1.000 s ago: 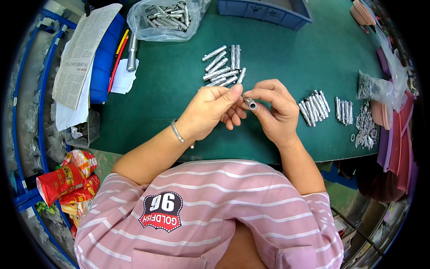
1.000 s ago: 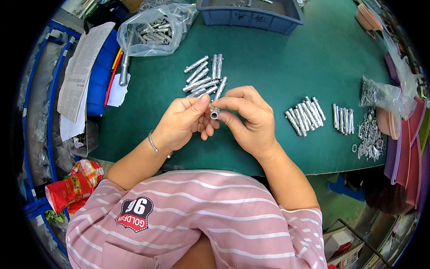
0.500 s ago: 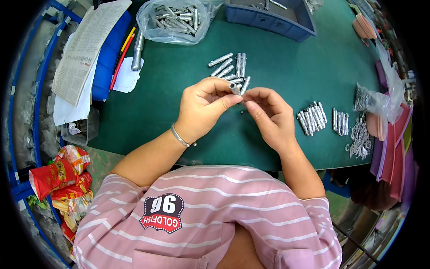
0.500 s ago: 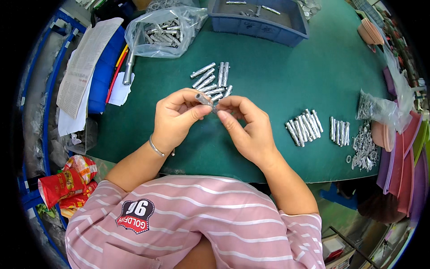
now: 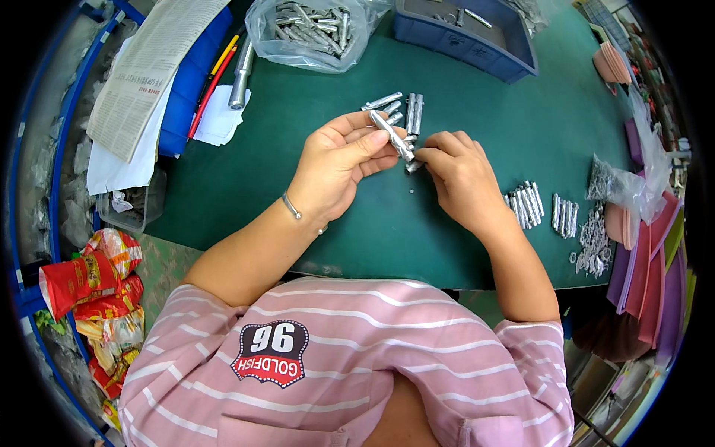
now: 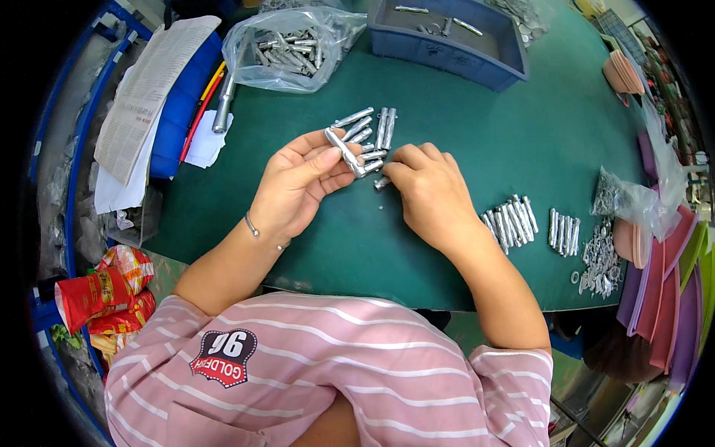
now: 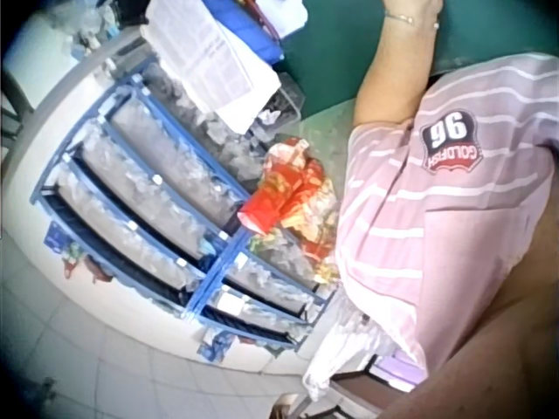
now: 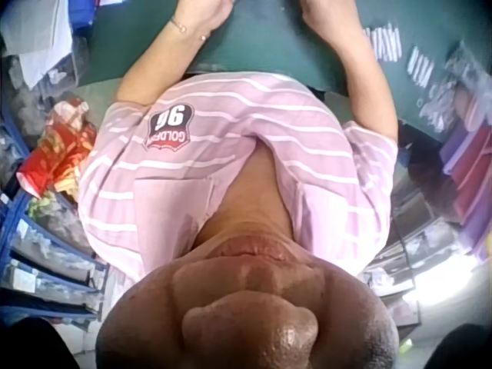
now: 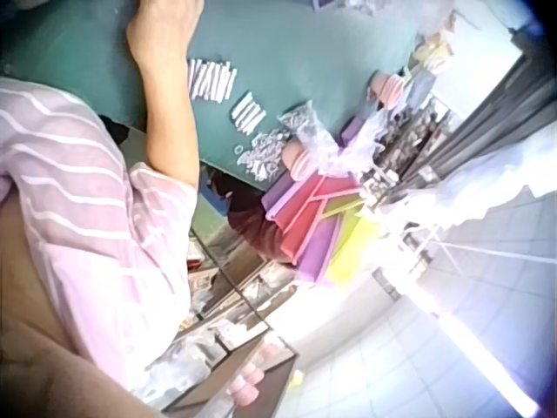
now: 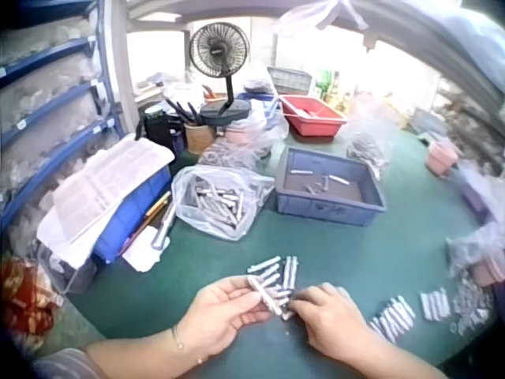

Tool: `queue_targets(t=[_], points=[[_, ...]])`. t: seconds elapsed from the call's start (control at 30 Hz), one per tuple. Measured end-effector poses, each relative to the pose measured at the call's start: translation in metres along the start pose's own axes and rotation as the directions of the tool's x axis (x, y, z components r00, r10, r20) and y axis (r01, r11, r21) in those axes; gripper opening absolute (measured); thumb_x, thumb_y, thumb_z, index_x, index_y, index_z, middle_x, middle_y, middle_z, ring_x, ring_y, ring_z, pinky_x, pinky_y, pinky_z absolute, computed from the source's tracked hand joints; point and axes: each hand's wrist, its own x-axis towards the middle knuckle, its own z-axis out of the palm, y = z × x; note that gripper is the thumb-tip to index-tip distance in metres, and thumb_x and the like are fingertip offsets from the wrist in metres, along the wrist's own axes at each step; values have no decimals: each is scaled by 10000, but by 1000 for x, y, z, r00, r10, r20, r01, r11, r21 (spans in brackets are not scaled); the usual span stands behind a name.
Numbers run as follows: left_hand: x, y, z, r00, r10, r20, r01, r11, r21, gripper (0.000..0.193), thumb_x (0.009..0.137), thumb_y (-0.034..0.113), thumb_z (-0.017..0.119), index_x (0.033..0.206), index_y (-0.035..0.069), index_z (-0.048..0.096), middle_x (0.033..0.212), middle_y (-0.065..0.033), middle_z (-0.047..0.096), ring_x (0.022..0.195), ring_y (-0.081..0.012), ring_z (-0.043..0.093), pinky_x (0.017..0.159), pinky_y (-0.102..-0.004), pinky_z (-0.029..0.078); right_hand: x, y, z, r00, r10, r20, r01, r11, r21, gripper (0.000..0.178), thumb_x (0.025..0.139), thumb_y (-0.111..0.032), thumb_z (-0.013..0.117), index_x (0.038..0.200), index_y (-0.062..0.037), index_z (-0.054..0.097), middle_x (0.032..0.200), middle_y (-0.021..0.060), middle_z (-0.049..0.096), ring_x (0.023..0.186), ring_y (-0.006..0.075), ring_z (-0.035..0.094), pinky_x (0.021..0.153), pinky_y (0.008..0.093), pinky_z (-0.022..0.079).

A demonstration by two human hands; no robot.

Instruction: The person sits at a green workbench and assembles small cylindrical metal parts by hand. They pick up hollow metal tubes and solid metal rods, insert the rods into the tubes, and place the finished assemblies into a blue plastic bin. The person also handles small metal rings and organizes the parts on the table throughout the process.

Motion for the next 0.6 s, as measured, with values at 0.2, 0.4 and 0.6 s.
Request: queue_targets(t=[0.2, 0.4, 0.6], points=[[0, 2, 2, 965, 261, -10, -251, 939, 237, 290, 858, 46, 644, 1136, -8, 581, 975, -110, 656, 864, -140, 637, 743, -247, 531, 3, 1, 1, 993, 32, -115, -11, 984, 176, 182, 760, 14, 602, 934, -34, 622, 898, 82, 587, 843, 289, 549, 736, 383, 440], [12, -7, -1, 888, 445, 118, -324, 422, 847, 298, 796, -20, 656, 1092, 10, 631, 926, -39, 645, 739, -59, 570, 619, -202, 467, 19, -9, 6, 985, 16, -171, 7, 991, 134, 173, 792, -34, 614, 964, -33, 611, 903, 107, 586, 845, 304, 551, 745, 396, 445], [-11, 15, -9, 821, 553, 138, -380, 350, 856, 223, 821, 9, 648, 1044, 7, 645, 900, -40, 645, 721, -61, 570, 606, -200, 459, 32, -3, 18, 986, 0, -170, 6, 999, 35, 199, 770, -18, 619, 967, -35, 611, 926, 106, 589, 868, 300, 552, 751, 408, 437]])
